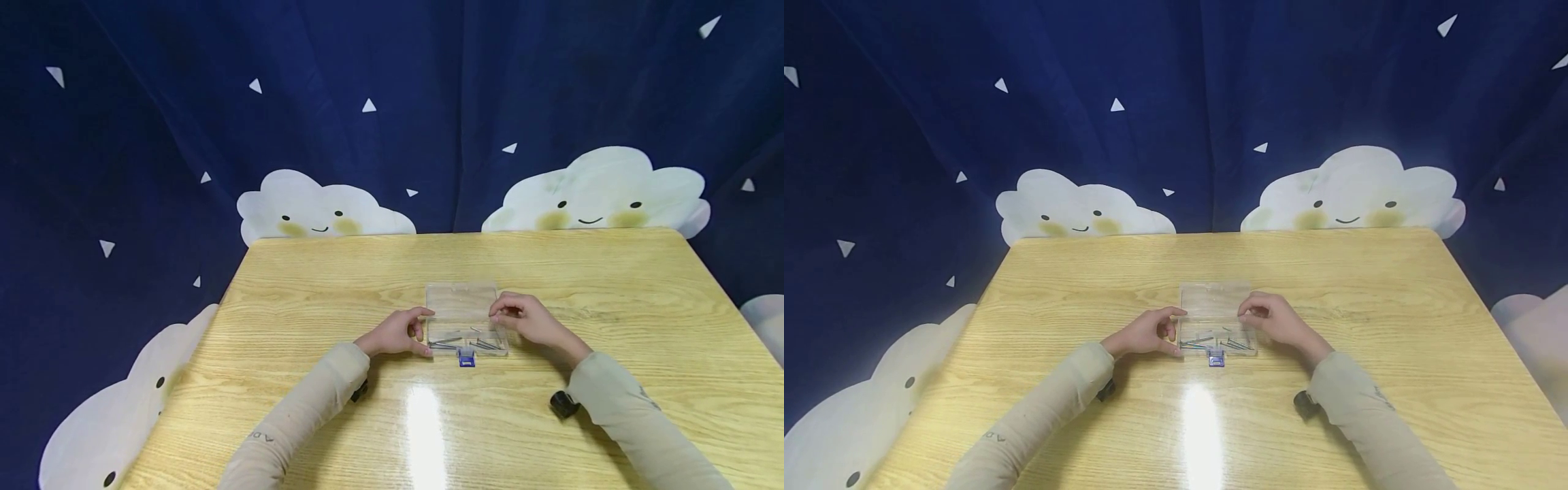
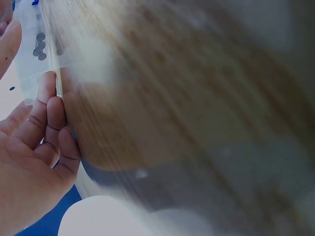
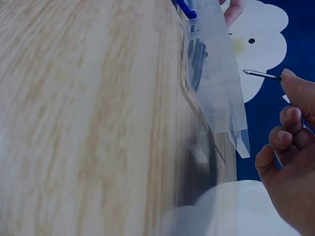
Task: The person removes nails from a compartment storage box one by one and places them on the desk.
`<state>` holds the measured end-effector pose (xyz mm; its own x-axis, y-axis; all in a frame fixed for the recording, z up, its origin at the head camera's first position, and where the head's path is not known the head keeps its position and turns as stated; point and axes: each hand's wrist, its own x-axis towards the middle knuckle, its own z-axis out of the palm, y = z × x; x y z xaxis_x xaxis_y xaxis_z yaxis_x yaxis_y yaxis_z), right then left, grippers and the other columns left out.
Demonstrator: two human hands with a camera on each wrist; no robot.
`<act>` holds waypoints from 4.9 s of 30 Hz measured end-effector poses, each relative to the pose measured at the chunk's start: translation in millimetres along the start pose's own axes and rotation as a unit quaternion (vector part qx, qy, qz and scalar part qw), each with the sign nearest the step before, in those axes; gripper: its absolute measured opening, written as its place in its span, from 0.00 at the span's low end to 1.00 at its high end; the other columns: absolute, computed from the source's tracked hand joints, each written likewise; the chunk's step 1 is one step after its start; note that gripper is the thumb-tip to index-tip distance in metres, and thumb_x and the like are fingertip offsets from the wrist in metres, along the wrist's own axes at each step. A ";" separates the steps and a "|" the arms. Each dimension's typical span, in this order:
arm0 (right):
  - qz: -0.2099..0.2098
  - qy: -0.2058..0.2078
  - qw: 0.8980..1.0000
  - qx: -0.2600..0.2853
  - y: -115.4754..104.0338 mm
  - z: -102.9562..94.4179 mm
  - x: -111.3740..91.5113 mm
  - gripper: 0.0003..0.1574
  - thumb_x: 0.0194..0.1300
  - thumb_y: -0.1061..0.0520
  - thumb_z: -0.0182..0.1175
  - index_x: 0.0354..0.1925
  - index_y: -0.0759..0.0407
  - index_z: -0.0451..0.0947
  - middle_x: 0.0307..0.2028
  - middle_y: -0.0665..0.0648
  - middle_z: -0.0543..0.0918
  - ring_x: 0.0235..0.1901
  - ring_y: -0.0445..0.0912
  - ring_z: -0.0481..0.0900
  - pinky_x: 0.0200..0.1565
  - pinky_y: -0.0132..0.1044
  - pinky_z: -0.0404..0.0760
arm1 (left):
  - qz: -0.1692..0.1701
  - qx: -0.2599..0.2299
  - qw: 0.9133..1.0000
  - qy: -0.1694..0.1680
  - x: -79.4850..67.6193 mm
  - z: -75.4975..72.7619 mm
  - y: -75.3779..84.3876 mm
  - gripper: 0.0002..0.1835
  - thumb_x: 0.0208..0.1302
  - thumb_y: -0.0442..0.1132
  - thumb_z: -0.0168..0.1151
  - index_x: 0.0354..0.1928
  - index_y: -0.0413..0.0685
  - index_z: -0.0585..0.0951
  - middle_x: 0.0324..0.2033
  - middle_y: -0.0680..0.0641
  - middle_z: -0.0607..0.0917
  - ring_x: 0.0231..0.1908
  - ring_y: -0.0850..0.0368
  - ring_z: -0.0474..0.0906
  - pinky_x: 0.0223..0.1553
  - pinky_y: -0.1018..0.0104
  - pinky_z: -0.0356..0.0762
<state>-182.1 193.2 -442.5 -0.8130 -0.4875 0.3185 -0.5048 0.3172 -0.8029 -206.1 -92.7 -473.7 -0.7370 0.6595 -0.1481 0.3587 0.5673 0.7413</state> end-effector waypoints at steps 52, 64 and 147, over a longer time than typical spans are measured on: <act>0.237 0.070 0.968 -0.035 77.5 -39.3 -7.1 0.14 0.58 0.58 0.63 0.36 0.71 0.81 0.31 0.59 0.74 0.29 0.46 0.66 0.31 0.38 0.65 | -0.004 -0.035 0.999 -0.006 -6.0 0.6 -0.7 0.40 0.46 0.41 0.73 0.62 0.42 0.65 0.25 0.52 0.77 0.24 0.63 0.67 0.31 0.71 0.66; 0.268 0.070 0.959 -0.053 83.2 -39.9 -2.8 0.13 0.58 0.58 0.63 0.35 0.69 0.81 0.32 0.59 0.74 0.32 0.48 0.69 0.34 0.39 0.66 | -0.008 -0.034 0.999 -0.002 -4.2 1.3 0.4 0.40 0.46 0.42 0.73 0.62 0.43 0.66 0.24 0.53 0.77 0.24 0.63 0.68 0.32 0.71 0.67; 0.156 0.100 0.980 -0.067 30.3 -37.9 -13.3 0.13 0.58 0.60 0.63 0.41 0.66 0.81 0.28 0.54 0.71 0.26 0.44 0.60 0.27 0.34 0.60 | -0.013 -0.026 1.000 -0.003 -0.7 -2.8 4.2 0.40 0.46 0.40 0.73 0.62 0.41 0.65 0.25 0.50 0.77 0.24 0.62 0.69 0.31 0.71 0.68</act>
<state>-197.6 240.1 -452.0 -0.9677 -0.1842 0.1723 -0.2458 0.5358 -0.8078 -205.6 -92.2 -468.6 -0.7417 0.6485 -0.1713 0.3095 0.5575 0.7704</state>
